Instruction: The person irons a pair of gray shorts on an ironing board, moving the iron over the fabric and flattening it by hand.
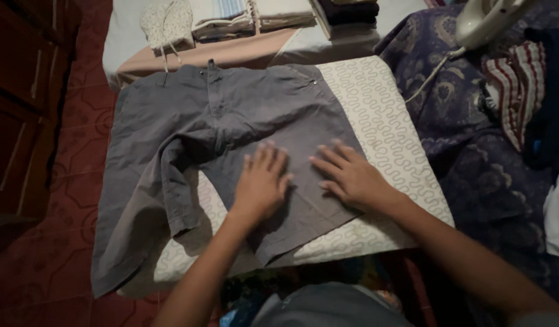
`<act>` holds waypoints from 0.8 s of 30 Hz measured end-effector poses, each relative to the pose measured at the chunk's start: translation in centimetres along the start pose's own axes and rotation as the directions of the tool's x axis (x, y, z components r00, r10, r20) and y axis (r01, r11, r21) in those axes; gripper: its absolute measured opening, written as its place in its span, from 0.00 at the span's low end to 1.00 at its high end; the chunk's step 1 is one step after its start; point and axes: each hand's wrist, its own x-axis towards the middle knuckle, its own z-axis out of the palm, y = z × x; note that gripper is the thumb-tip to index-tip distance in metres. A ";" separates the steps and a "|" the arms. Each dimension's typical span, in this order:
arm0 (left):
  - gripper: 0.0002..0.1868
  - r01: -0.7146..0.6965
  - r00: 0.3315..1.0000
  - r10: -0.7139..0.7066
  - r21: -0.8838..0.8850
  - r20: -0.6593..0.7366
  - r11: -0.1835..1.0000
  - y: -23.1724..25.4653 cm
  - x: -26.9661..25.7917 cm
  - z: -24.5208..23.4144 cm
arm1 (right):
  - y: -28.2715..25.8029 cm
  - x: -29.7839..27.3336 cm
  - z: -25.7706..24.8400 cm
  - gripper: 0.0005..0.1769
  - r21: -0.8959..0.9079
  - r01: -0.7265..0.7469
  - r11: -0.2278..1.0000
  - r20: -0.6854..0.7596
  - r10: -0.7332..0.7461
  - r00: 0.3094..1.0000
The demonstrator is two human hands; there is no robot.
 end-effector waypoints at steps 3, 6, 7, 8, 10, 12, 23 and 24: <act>0.36 -0.121 0.993 0.120 -0.040 -0.012 0.992 1.0 -0.9 -0.3 | 0.3 -1.6 -0.1 0.38 -0.203 -0.128 0.971 0.204 0.170 0.964; 0.39 -0.141 0.990 0.141 -0.033 0.000 0.989 0.8 -1.3 -1.4 | 1.3 -2.9 0.3 0.42 -0.150 -0.262 0.953 0.273 0.294 0.916; 0.41 -0.149 0.989 0.149 -0.026 0.007 0.989 0.8 -1.5 -1.6 | 2.1 -3.5 0.5 0.43 -0.126 -0.212 0.969 0.242 0.238 0.941; 0.43 -0.158 0.987 0.158 -0.017 0.014 0.987 0.7 -1.6 -1.8 | 3.2 -3.8 0.7 0.44 -0.105 -0.162 0.981 0.206 0.181 0.962; 0.47 -0.218 0.976 0.218 -0.009 0.019 0.976 0.5 -2.5 -2.3 | 6.3 -4.4 0.7 0.41 0.148 -0.283 0.948 0.203 0.251 0.946; 0.50 -0.259 0.965 0.260 -0.023 0.042 0.966 0.4 -3.9 -2.7 | 10.9 -4.4 -0.1 0.33 0.542 -0.559 0.627 0.354 0.433 0.829; 0.64 -0.128 0.987 0.139 -0.137 0.075 0.982 0.7 -9.9 -5.3 | 35.5 1.2 -8.6 0.36 0.341 -0.685 0.644 -0.577 0.719 0.389; 0.65 -0.113 0.989 0.125 -0.134 0.082 0.985 0.8 -10.1 -5.5 | 35.7 2.2 -9.6 0.36 0.328 -0.730 0.599 -0.529 0.757 0.384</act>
